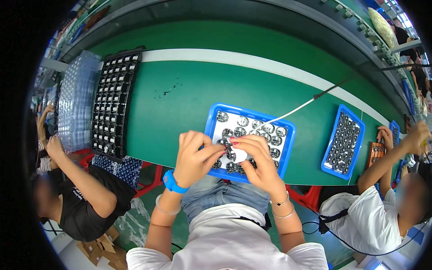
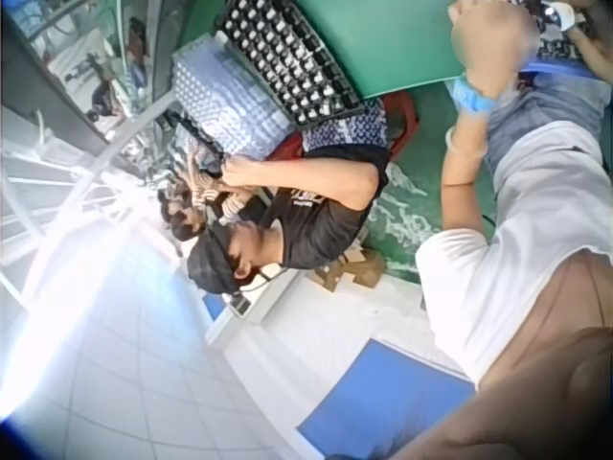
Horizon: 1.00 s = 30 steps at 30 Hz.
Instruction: Inspecting small electronic components with a handheld testing tool and moving them from a tray to a board.
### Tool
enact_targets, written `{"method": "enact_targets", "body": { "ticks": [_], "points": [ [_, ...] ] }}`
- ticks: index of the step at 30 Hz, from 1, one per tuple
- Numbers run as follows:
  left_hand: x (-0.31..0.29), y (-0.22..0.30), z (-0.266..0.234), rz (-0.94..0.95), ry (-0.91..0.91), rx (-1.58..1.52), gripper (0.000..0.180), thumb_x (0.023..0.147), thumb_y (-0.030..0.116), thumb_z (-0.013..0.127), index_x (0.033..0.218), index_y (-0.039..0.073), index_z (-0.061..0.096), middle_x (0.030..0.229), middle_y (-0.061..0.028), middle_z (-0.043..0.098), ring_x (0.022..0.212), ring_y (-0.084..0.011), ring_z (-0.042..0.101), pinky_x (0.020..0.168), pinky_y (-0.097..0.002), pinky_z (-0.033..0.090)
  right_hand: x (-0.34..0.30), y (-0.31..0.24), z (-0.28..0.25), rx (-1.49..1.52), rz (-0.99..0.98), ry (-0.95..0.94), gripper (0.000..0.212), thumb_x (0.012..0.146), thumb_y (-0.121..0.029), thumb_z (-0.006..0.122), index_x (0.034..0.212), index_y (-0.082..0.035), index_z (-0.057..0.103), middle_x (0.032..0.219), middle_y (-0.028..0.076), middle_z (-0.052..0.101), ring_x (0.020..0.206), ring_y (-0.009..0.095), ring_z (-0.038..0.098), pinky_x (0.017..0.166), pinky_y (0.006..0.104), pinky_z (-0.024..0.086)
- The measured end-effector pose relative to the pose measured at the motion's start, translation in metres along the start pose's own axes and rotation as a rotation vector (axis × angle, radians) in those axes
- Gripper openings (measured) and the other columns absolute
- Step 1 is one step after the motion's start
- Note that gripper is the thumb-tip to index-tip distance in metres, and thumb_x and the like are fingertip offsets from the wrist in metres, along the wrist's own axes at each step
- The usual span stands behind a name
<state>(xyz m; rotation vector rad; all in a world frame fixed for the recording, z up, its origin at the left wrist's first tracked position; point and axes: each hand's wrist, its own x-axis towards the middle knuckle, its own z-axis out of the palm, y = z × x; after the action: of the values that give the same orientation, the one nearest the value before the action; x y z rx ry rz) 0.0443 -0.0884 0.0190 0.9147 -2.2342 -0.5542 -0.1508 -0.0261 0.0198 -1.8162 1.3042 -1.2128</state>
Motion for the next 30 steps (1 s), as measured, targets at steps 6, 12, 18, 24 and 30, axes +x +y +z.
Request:
{"method": "enact_targets", "body": {
  "ticks": [6,12,18,24,30],
  "points": [
    [0.0,0.003,-0.003,0.014,-0.038,0.013,0.014,0.07,0.014,0.076,0.083,0.016,0.07,0.077,0.002,0.049,0.079,-0.0182,0.049,0.072,-0.034,0.033,-0.001,-0.002,0.001,0.027,0.011,-0.001,0.037,0.082,-0.001,0.062,0.118,-0.003,0.056,0.121,0.011,0.061,0.111,0.03,0.053,0.097,0.0405,0.041],
    [0.0,-0.005,-0.01,-0.011,0.027,0.002,0.015,0.071,0.013,0.076,0.084,0.016,0.071,0.077,0.0012,0.048,0.08,-0.0195,0.049,0.074,-0.0341,0.034,-0.017,0.004,0.007,0.392,0.197,0.452,0.042,0.091,-0.016,0.063,0.126,-0.002,0.045,0.12,0.018,0.059,0.112,0.024,0.056,0.1,0.0377,0.041],
    [0.009,-0.005,-0.01,0.071,-0.11,-0.07,0.016,0.07,0.016,0.076,0.085,0.016,0.072,0.078,0.001,0.047,0.08,-0.0197,0.048,0.075,-0.0333,0.034,-0.02,0.003,-0.005,0.359,0.164,0.448,0.043,0.09,-0.014,0.064,0.127,-0.001,0.045,0.121,0.018,0.059,0.114,0.024,0.056,0.1,0.0379,0.041],
    [0.008,-0.004,0.001,0.055,-0.16,-0.143,0.028,0.071,0.019,0.076,0.098,0.017,0.071,0.082,0.0005,0.048,0.081,-0.0191,0.049,0.077,-0.0337,0.034,-0.024,0.004,-0.006,0.333,0.159,0.38,0.041,0.09,-0.01,0.063,0.126,-0.001,0.046,0.12,0.018,0.059,0.115,0.025,0.056,0.1,0.0378,0.042],
    [0.013,-0.029,0.003,0.048,-0.139,0.075,0.018,0.074,0.013,0.071,0.091,0.015,0.069,0.083,-0.0005,0.049,0.084,-0.0205,0.049,0.076,-0.0355,0.035,-0.019,0.009,-0.003,-0.037,0.039,0.195,0.038,0.08,0.0,0.066,0.116,-0.002,0.054,0.115,0.017,0.064,0.108,0.027,0.058,0.096,0.0392,0.041]
  ]
}}
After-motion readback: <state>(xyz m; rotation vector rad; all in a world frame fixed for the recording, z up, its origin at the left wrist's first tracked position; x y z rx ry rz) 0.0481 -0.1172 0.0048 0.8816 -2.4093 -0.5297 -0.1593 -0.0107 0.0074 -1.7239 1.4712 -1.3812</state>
